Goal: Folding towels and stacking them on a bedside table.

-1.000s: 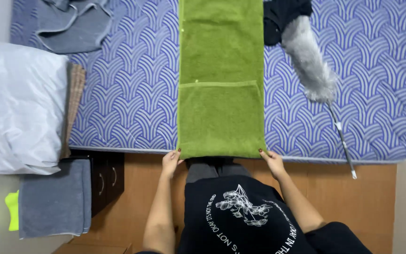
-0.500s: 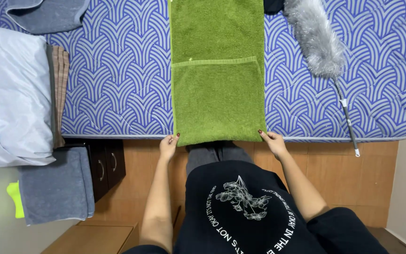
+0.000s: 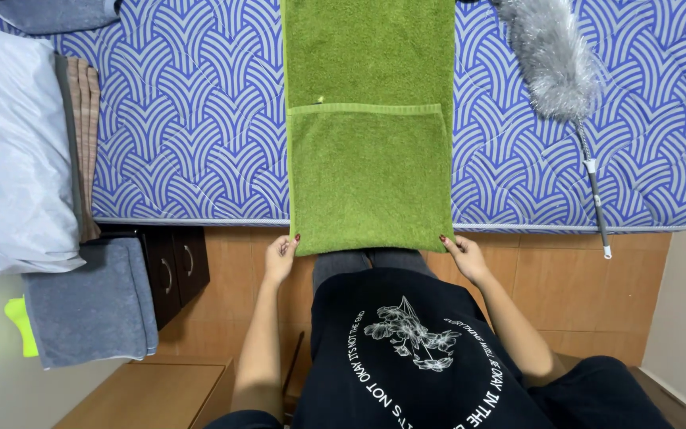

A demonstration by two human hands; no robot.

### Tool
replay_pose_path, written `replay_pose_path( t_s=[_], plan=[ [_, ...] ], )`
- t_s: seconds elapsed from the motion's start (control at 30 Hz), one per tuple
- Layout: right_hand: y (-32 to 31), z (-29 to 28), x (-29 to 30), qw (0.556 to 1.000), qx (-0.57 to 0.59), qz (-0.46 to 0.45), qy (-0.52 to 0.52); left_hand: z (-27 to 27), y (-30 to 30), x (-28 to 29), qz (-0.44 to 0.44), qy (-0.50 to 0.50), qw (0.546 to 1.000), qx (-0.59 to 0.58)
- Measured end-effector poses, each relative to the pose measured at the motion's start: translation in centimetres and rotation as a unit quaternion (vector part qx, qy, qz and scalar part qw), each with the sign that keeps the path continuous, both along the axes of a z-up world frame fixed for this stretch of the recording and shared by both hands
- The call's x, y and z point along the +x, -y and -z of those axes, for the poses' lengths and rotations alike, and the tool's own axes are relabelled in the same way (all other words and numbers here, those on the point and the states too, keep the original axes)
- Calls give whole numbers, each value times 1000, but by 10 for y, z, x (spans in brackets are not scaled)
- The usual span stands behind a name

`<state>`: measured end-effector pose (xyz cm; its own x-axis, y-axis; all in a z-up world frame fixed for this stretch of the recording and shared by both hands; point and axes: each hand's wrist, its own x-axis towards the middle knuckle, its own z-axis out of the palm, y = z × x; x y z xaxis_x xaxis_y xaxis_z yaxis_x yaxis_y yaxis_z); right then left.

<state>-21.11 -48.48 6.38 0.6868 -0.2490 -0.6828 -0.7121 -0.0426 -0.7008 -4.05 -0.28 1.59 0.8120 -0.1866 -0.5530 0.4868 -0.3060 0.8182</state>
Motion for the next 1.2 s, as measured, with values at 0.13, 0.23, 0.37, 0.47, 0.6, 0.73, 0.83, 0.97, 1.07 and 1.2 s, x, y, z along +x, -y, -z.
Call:
replay_pose_path(
  t_s=[0.13,0.23,0.37,0.47,0.6,0.73,0.83,0.97,1.07,1.2],
  plan=[
    [-2,21,2,999,16,18,-22,25,2,0,-24,-24,999,-17],
    [10,34,22,1000,3,7,-26,25,16,19,5,-15,997,71],
    [31,26,86,999,1,41,-7,21,41,62,1,16,978,207],
    [45,22,145,995,-3,89,37,1,62,101,68,11,952,298],
    [64,46,206,991,-80,81,71,33,74,147,-9,91,960,265],
    [68,30,269,978,-199,37,54,57,94,203,-24,221,953,207],
    [69,31,296,985,-141,65,75,44,119,239,-63,141,981,121],
    [77,36,305,981,-36,135,137,41,140,271,-94,39,995,-15],
    [80,41,298,982,-70,134,116,49,140,281,-59,62,995,50],
    [86,40,296,986,-57,128,94,43,133,287,-22,87,994,68]
  ],
)
